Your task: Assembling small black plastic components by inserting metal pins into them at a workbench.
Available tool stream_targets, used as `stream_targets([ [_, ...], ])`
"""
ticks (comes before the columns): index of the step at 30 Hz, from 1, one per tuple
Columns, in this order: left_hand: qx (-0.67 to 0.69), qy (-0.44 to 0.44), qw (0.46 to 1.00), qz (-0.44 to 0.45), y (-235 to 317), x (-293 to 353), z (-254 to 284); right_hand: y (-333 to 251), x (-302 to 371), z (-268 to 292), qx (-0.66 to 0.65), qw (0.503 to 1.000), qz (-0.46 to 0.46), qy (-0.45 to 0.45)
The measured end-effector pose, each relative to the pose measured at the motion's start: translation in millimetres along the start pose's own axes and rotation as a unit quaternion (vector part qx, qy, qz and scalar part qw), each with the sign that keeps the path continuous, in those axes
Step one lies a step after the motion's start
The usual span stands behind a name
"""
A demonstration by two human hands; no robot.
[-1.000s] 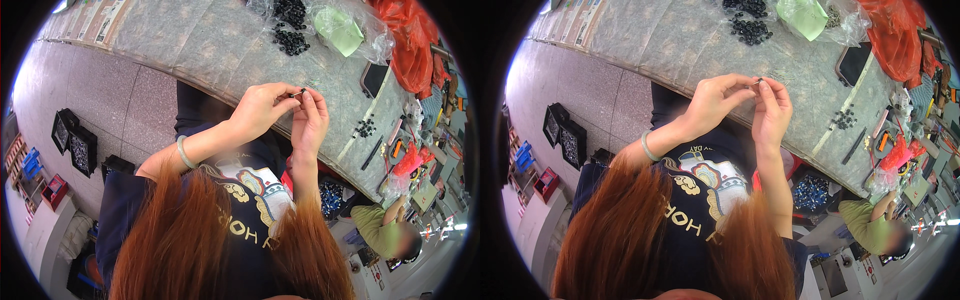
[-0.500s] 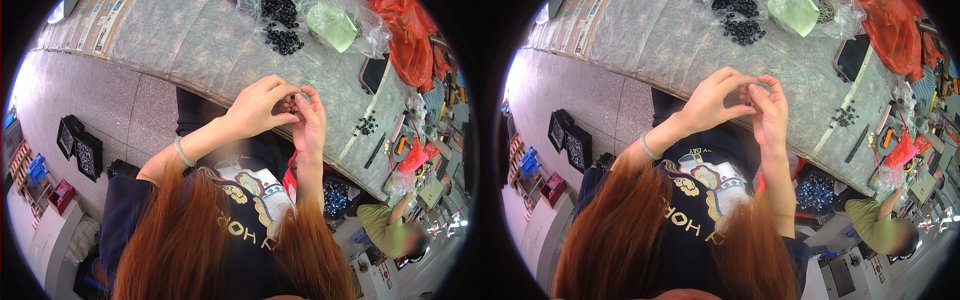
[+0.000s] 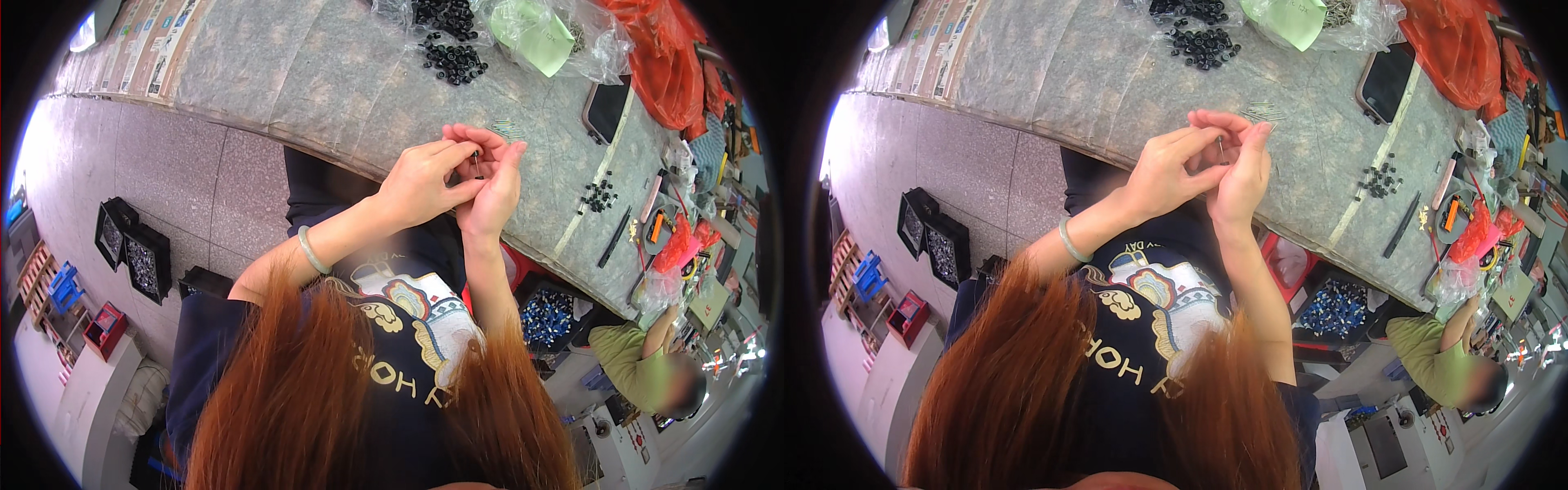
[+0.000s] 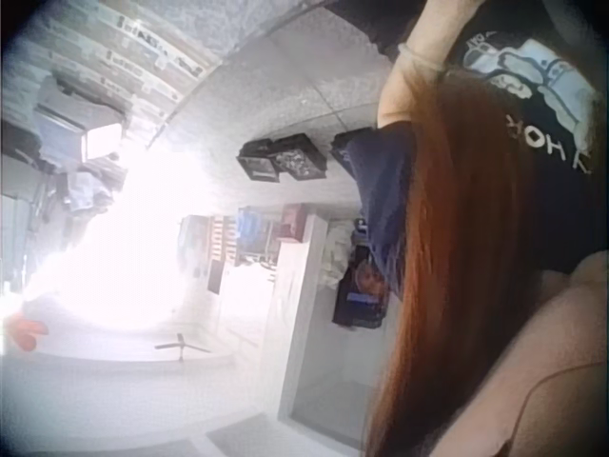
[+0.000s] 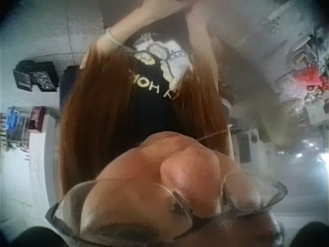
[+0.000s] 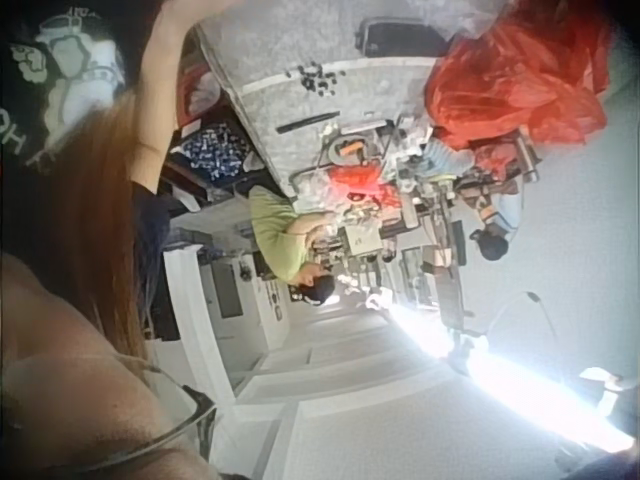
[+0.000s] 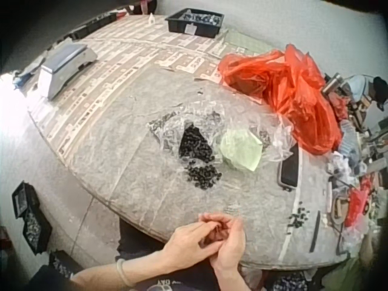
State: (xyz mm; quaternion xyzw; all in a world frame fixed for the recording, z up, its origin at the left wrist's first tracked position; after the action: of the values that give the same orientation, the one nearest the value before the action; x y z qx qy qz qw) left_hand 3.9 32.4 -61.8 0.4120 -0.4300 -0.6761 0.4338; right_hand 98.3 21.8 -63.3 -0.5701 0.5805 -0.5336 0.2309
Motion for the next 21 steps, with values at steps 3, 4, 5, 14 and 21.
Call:
stream_targets([
  [3, 0.002, 0.002, 0.999, -0.046, -2.0, 0.5, -1.2, 1.9, 0.5, -0.3, -0.039, 0.998, -0.009, 0.038],
  [4, 0.003, 0.001, 0.999, -0.046, -3.6, 1.2, -1.6, 2.4, 0.3, 0.1, -0.057, 0.997, -0.001, 0.054],
  [5, -0.005, -0.007, 0.999, -0.038, -5.4, 1.4, -2.4, 3.1, -0.3, -0.2, -0.058, 0.997, -0.001, 0.055],
  [14, -0.002, -0.012, 0.999, -0.029, -7.9, 3.6, -3.2, 2.4, 1.7, -6.1, -0.051, 0.993, 0.001, 0.11],
  [21, -0.003, -0.026, 0.999, -0.025, -6.4, 3.2, -1.8, 3.5, 1.9, -8.1, -0.042, 0.991, 0.016, 0.125],
])
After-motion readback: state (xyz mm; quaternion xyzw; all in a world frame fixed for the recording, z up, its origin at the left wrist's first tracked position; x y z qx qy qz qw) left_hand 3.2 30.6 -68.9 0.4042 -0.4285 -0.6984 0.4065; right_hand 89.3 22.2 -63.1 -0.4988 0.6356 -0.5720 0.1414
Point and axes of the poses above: each hand's wrist, its own x-axis away from the middle knuckle, its own z-axis out of the back of the hand, y = z × x, the point moved 3 cm from there along -x, towards the middle knuckle, and after that the axes turned 1 degree about -z, right-handed, at the moved point
